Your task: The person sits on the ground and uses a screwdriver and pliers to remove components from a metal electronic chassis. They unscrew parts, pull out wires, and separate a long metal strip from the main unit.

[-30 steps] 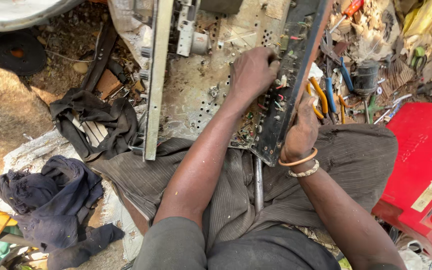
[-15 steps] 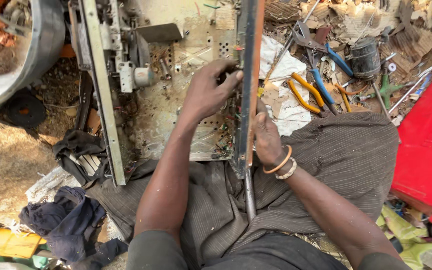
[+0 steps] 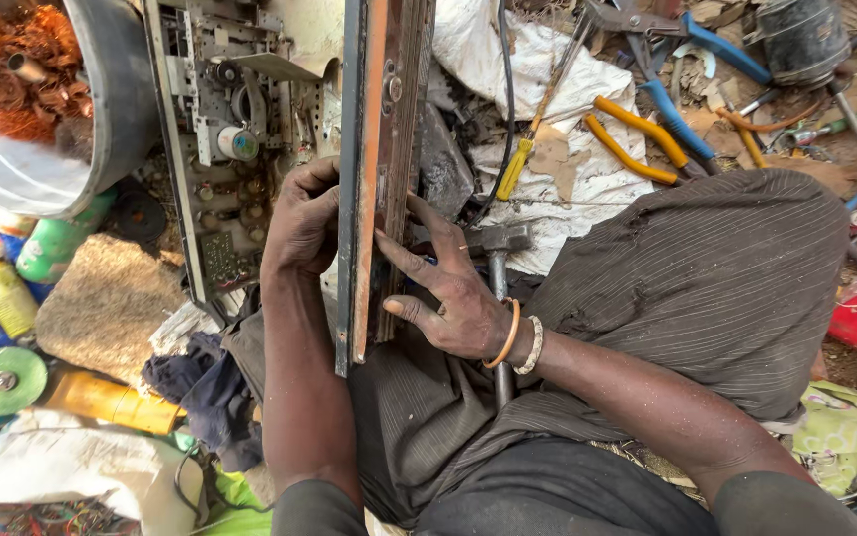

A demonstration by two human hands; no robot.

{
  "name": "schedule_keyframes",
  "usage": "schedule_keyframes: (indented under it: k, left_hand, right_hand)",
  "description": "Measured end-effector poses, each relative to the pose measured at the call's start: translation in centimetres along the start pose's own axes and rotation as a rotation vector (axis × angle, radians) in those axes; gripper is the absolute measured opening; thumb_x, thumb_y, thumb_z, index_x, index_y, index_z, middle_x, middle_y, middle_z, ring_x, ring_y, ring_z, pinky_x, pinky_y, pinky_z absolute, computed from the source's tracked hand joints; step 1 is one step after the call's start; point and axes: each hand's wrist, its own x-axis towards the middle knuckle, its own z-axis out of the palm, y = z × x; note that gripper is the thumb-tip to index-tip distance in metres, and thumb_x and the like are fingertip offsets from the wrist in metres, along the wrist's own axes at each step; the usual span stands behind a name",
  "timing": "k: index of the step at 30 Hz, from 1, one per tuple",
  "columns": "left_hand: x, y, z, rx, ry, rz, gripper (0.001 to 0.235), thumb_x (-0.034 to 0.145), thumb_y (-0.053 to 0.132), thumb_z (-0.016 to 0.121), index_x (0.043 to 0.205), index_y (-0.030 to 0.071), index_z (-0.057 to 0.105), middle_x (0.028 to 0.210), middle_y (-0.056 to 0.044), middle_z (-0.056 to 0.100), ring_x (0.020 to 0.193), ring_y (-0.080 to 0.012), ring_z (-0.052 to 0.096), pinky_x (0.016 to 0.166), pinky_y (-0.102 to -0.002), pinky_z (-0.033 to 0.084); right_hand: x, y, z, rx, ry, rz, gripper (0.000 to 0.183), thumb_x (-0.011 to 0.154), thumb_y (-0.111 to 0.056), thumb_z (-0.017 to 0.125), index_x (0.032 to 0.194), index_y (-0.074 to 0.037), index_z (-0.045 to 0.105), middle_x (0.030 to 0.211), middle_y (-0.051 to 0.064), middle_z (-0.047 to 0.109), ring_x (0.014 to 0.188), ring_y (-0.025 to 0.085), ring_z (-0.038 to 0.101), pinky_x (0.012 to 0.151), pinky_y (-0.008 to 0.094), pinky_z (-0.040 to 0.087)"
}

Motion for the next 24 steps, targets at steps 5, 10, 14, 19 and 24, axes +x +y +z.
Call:
schedule_keyframes:
  k: [5,10,14,19,24]
  left_hand:
    - [0.0,0.0,0.4,-0.066,0.048,-0.015,0.024,0.094,0.008,0.076,0.113,-0.006,0.072,0.095,-0.011,0.077,0.074,-0.0126,0.074,0.066,-0.027,0.062]
    - [0.0,-0.3,0.4,-0.041,0.055,-0.024,0.024,0.098,0.01,0.074,0.115,-0.007,0.071,0.093,-0.012,0.077,0.072,-0.0126,0.073,0.063,-0.026,0.061]
    - [0.5,-1.2,1.2,-0.011,0.044,-0.009,0.025,0.098,0.012,0.072,0.117,-0.005,0.072,0.092,-0.01,0.076,0.07,-0.0116,0.073,0.061,-0.024,0.061]
    - [1.7,-2.7,2.3,-0.019,0.083,0.014,0.023,0.099,0.01,0.072,0.114,-0.006,0.071,0.095,-0.011,0.077,0.074,-0.0115,0.072,0.065,-0.026,0.061]
    - [1.8,-4.7,1.8,0.1,0.103,0.149,0.02,0.098,0.012,0.07,0.114,0.0,0.073,0.098,-0.006,0.077,0.082,-0.0097,0.072,0.073,-0.026,0.061]
  right_hand:
    - [0.2,0.1,-0.2,0.008,0.007,-0.021,0.074,0.095,-0.026,0.077,0.16,-0.029,0.041,0.173,0.02,0.01,0.161,0.042,0.017,0.132,0.057,0.023]
    - [-0.1,0.7,-0.2,0.034,0.004,-0.025,0.074,0.095,-0.022,0.076,0.159,-0.026,0.041,0.173,0.021,0.01,0.161,0.044,0.017,0.131,0.055,0.023]
    - [-0.3,1.6,-0.7,0.005,0.02,-0.016,0.071,0.098,-0.024,0.073,0.161,-0.025,0.041,0.173,0.021,0.013,0.161,0.044,0.019,0.131,0.054,0.024]
    - [0.5,3.1,-1.5,0.016,0.077,0.101,0.088,0.103,-0.059,0.059,0.169,-0.015,0.022,0.17,0.021,0.031,0.16,0.042,0.032,0.132,0.054,0.029]
    - [1.9,3.3,-1.8,-0.01,0.089,0.172,0.107,0.091,-0.078,0.056,0.168,-0.011,0.024,0.153,0.03,0.037,0.149,0.046,0.04,0.122,0.054,0.038]
